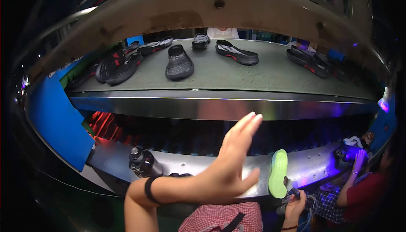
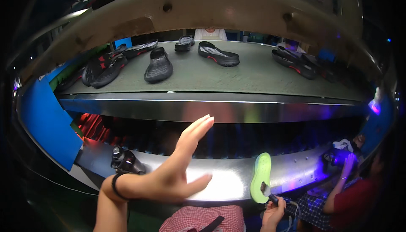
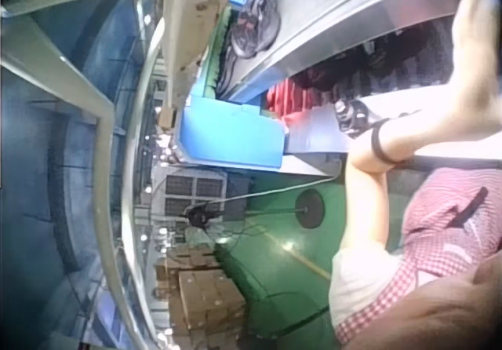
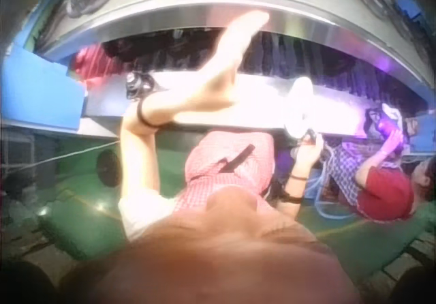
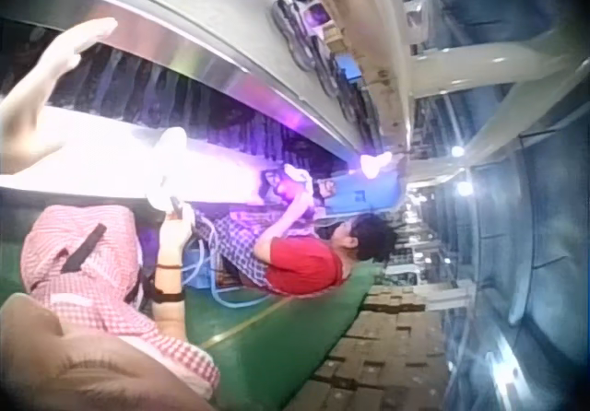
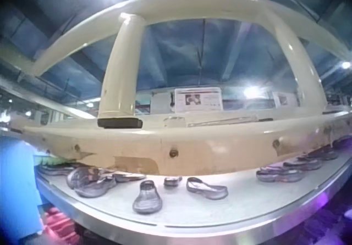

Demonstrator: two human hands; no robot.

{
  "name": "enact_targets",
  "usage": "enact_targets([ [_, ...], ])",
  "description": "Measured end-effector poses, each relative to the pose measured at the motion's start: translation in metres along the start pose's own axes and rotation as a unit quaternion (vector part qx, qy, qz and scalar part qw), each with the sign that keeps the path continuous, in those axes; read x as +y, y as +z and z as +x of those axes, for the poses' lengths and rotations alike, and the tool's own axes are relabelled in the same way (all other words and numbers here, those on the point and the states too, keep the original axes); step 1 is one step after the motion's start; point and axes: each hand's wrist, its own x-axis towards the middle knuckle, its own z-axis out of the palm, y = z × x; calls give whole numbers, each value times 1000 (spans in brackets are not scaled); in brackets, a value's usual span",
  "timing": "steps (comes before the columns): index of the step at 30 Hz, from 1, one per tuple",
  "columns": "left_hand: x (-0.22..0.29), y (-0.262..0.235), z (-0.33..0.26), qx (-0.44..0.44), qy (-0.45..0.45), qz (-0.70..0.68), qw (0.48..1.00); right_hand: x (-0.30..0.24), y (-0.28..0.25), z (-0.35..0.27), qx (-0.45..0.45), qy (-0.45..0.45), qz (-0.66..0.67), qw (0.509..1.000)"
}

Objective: The recorder picks up shoe soles from a conveyor and applies adhesive using a brush.

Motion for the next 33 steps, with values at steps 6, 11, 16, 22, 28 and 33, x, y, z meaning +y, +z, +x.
enact_targets([
  [6,32,19,5,104,227,-49,967,1,5,-1,-48,18,-18,999],
  [11,34,23,-6,98,244,-89,961,3,-3,0,-118,81,-4,990],
  [16,55,33,-4,86,132,-57,986,12,-15,8,-83,61,6,995],
  [22,78,38,-16,98,54,-94,989,7,-21,1,-86,29,-57,994],
  [28,20,-9,-31,61,-22,39,997,9,-17,5,-81,18,-29,996],
  [33,-59,-24,-13,31,-196,168,966,17,-23,18,-158,51,29,986],
])
